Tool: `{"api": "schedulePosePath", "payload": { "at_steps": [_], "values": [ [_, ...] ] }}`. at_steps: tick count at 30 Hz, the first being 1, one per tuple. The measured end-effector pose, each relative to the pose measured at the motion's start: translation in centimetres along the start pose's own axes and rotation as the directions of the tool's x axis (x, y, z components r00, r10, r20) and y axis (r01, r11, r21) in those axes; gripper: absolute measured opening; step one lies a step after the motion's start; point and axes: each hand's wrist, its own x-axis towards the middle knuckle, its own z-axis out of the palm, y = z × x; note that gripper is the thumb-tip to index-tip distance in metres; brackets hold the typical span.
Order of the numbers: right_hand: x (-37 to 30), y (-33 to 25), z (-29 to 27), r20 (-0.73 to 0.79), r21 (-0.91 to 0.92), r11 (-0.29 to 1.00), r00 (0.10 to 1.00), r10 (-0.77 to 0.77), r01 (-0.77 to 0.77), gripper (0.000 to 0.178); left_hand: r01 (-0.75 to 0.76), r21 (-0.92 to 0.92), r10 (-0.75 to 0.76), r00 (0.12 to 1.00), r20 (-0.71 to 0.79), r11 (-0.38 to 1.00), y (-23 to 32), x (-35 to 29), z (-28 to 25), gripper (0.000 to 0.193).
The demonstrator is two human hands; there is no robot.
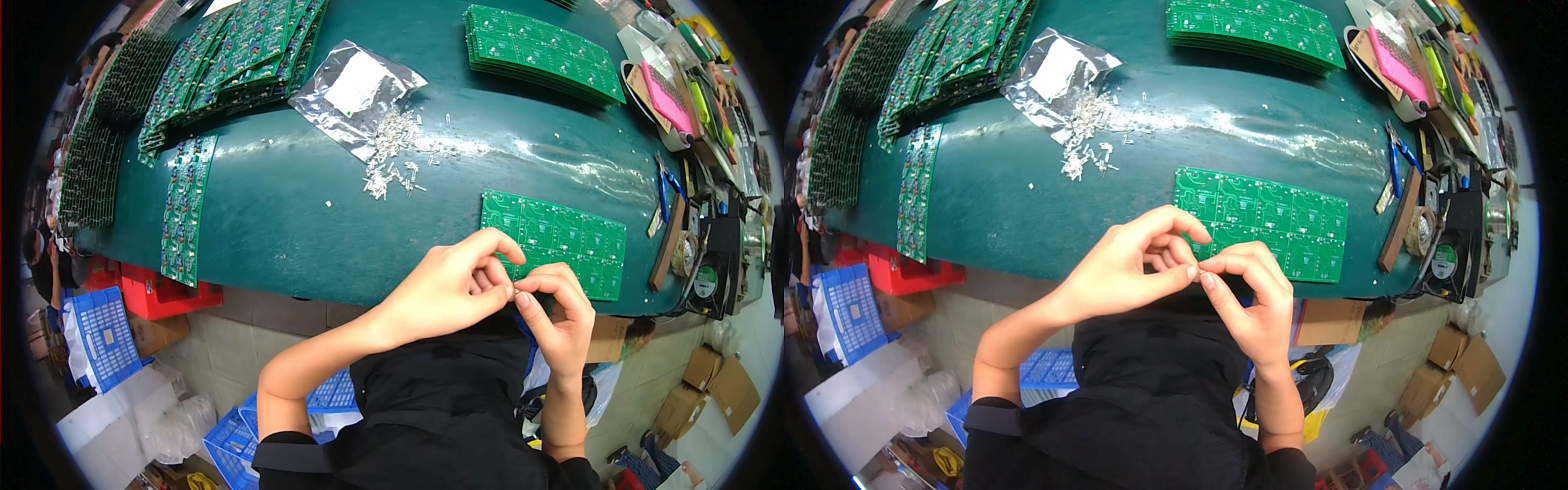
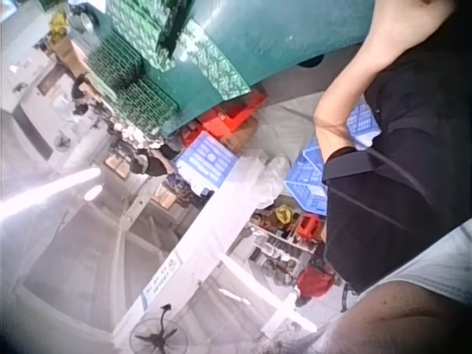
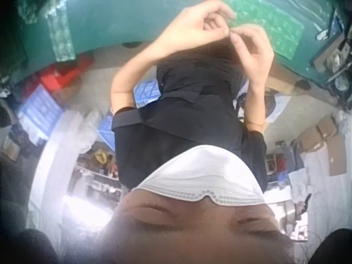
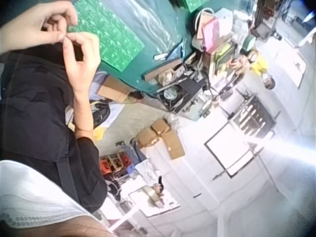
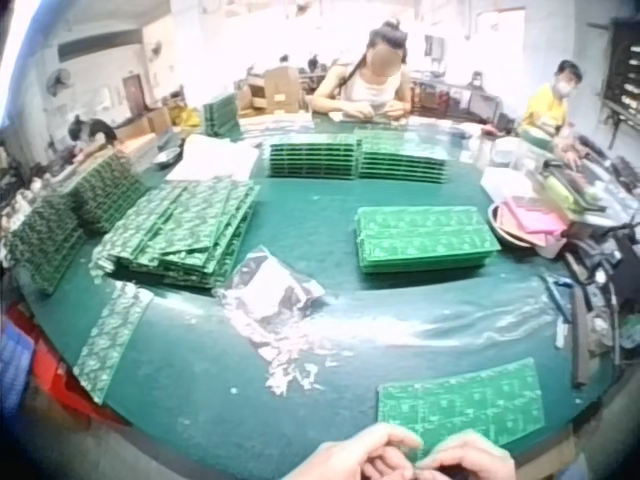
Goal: The person takes a circuit board panel and inserts electronic components into it by hand. The person then places the board onto a stack.
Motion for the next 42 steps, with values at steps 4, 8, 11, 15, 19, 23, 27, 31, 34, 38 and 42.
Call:
{"api": "schedulePosePath", "payload": {
  "at_steps": [4, 8, 11, 15, 19, 23, 27, 31, 34, 38, 42],
  "values": [
    [-0.3, -0.1, -0.9, -0.031, -0.013, 1.000, 0.999, 0.019, -0.019, 0.014, -0.021, 0.045, 0.022, 1.000, -0.005, 0.999, 0.5, 0.2, 0.5, 0.029],
    [-0.8, 1.4, -1.4, -0.037, -0.421, 0.898, 0.987, -0.154, 0.124, 0.015, -0.253, 0.807, 0.572, 0.811, -0.124, 0.534, 0.4, 1.0, -2.5, 0.016],
    [-1.1, 2.1, -1.2, -0.049, -0.416, 0.901, 0.986, -0.159, 0.125, 0.014, 0.046, 0.962, 0.652, 0.727, -0.216, 0.267, 0.8, 1.0, -5.1, 0.016],
    [-1.1, 2.2, -1.2, -0.046, -0.417, 0.899, 0.985, -0.169, 0.135, 0.012, 0.117, 0.968, 0.627, 0.743, -0.233, 0.221, -0.4, 1.3, -7.5, 0.014],
    [-0.9, 2.1, -1.1, -0.031, -0.434, 0.890, 0.985, -0.172, 0.141, 0.012, 0.123, 0.958, 0.598, 0.758, -0.259, 0.260, -0.7, 1.5, -7.8, 0.013],
    [-1.0, 2.3, -1.0, -0.036, -0.438, 0.889, 0.985, -0.167, 0.135, 0.012, 0.085, 0.951, 0.589, 0.768, -0.252, 0.296, -0.5, 1.3, -7.8, 0.011],
    [-1.1, 2.3, -0.7, -0.058, -0.464, 0.877, 0.984, -0.170, 0.124, 0.013, 0.045, 0.948, 0.589, 0.774, -0.233, 0.315, -0.7, 1.2, -7.8, 0.011],
    [-1.4, 2.3, -0.1, -0.055, -0.513, 0.845, 0.977, -0.208, 0.151, 0.015, 0.027, 0.952, 0.614, 0.759, -0.217, 0.304, -0.9, 1.3, -7.9, 0.012],
    [-1.5, 2.4, 0.1, -0.041, -0.538, 0.823, 0.969, -0.242, 0.182, 0.017, 0.056, 0.948, 0.604, 0.759, -0.244, 0.313, -0.8, 1.3, -7.7, 0.013],
    [-1.4, 2.5, 0.2, -0.022, -0.560, 0.801, 0.963, -0.270, 0.212, 0.018, 0.037, 0.935, 0.610, 0.749, -0.259, 0.352, -0.7, 1.2, -7.5, 0.015],
    [-1.4, 2.2, 0.1, 0.003, -0.578, 0.792, 0.971, -0.239, 0.197, 0.018, 0.021, 0.961, 0.621, 0.759, -0.195, 0.275, -0.8, 1.1, -7.6, 0.012]
  ]
}}
